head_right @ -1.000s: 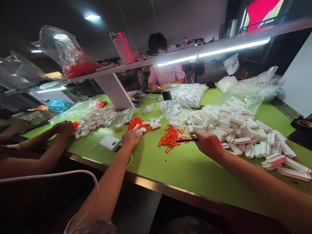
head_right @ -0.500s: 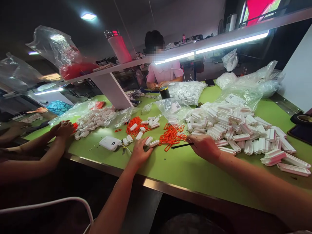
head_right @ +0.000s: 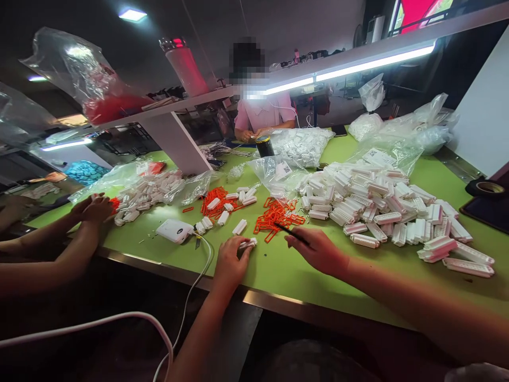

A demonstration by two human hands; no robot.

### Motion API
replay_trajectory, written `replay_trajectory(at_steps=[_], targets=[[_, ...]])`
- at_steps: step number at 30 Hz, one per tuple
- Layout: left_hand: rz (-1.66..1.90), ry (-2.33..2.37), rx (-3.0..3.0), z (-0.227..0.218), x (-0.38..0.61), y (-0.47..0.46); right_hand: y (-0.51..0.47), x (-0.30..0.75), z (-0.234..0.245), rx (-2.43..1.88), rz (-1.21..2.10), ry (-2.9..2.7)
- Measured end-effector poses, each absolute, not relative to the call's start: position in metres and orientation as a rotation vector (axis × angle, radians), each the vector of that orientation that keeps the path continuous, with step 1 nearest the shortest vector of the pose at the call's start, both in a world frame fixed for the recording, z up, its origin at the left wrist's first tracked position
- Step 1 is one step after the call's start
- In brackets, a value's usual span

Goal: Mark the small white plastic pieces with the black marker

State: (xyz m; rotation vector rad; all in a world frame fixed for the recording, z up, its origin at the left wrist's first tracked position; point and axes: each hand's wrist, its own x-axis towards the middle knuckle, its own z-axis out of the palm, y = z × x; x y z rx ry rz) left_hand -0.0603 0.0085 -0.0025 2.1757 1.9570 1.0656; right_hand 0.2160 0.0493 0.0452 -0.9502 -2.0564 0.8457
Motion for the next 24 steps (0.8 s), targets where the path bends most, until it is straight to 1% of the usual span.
replay_trajectory(at_steps=[3,5,8,13,15,19,24], targets=[[1.161,1.938,2.115,-0.007,-0.057,-0.006,0.041,0.208,0.050,-0.859,1.132,-1.933],[1.165,1.893,2.062,-0.009,-0.054,-0.013,0.038,0.204,0.047,-0.820,1.187,-1.893],[1.159,1.810,1.986,-0.007,-0.044,-0.020,0.039,0.200,0.036,-0.892,1.218,-1.848],[1.132,1.619,1.913,-0.004,-0.012,-0.017,0.043,0.197,0.024,-0.974,1.425,-1.716],[1.093,1.551,1.918,-0.003,0.000,-0.014,0.045,0.197,0.022,-0.973,1.452,-1.665],[1.074,1.567,1.923,-0.001,0.010,-0.012,0.047,0.198,0.018,-0.987,1.446,-1.588],[1.052,1.535,1.916,0.003,0.009,-0.016,0.045,0.198,0.016,-1.009,1.351,-1.605]])
